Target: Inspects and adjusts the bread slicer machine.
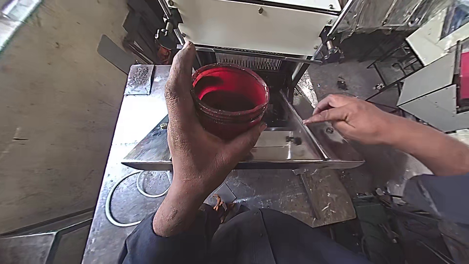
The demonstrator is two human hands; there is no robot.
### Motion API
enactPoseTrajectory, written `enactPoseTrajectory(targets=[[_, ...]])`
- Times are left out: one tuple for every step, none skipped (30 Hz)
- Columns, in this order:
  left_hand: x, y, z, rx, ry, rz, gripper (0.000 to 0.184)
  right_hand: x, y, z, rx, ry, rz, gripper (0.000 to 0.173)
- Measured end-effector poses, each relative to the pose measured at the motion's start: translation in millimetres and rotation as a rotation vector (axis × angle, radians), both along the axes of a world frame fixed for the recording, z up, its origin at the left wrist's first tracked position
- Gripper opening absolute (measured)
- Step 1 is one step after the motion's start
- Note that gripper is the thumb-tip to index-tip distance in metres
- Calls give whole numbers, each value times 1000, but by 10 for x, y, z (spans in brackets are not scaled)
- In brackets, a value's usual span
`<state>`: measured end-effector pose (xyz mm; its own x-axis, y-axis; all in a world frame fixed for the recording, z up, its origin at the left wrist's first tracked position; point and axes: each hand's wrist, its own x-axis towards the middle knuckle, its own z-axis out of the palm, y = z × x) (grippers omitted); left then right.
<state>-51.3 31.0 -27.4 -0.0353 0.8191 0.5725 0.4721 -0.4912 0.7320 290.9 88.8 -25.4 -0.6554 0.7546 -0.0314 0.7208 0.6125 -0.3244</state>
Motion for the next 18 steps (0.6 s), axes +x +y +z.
enactPoseTrajectory(targets=[[0,-4,2,-5,7,5,114,6,-103,64,15,22,25,46],[-1,-5,3,-4,10,3,114,6,-192,119,27,39,45,46],[-3,-6,3,-7,10,3,113,7,-262,161,33,51,59,44],[-5,-4,2,-7,13,1,113,11,-300,189,39,60,69,43],[-6,-4,4,-12,16,-2,114,18,-306,198,43,62,76,42],[-7,-1,5,-15,23,-2,115,22,-283,185,54,50,73,42],[-4,-3,5,-22,27,-6,115,18,-240,158,67,18,62,45],[0,-6,8,-36,27,-12,116,2,-181,133,81,-18,46,46],[2,-8,10,-44,28,-18,117,-36,-121,129,85,-42,25,46],[3,-10,9,-44,34,-23,118,-99,-77,153,95,-40,5,43],[-2,-7,11,-40,42,-39,120,-185,-42,206,115,-4,-8,38],[-8,-3,17,-35,57,-52,121,-276,5,275,159,62,1,37],[-11,-6,21,-32,77,-54,122,-382,33,375,179,133,24,34],[-11,-11,23,-32,97,-54,122,-497,49,492,184,186,63,33],[-9,-15,27,-33,116,-54,122,-615,60,606,184,211,107,34],[-6,-14,29,-40,132,-49,123,-727,75,708,185,196,152,37],[-6,-11,27,-55,138,-44,124,-833,104,788,194,151,191,38],[-9,-9,20,-62,141,-39,124,-934,135,847,211,88,205,38]])
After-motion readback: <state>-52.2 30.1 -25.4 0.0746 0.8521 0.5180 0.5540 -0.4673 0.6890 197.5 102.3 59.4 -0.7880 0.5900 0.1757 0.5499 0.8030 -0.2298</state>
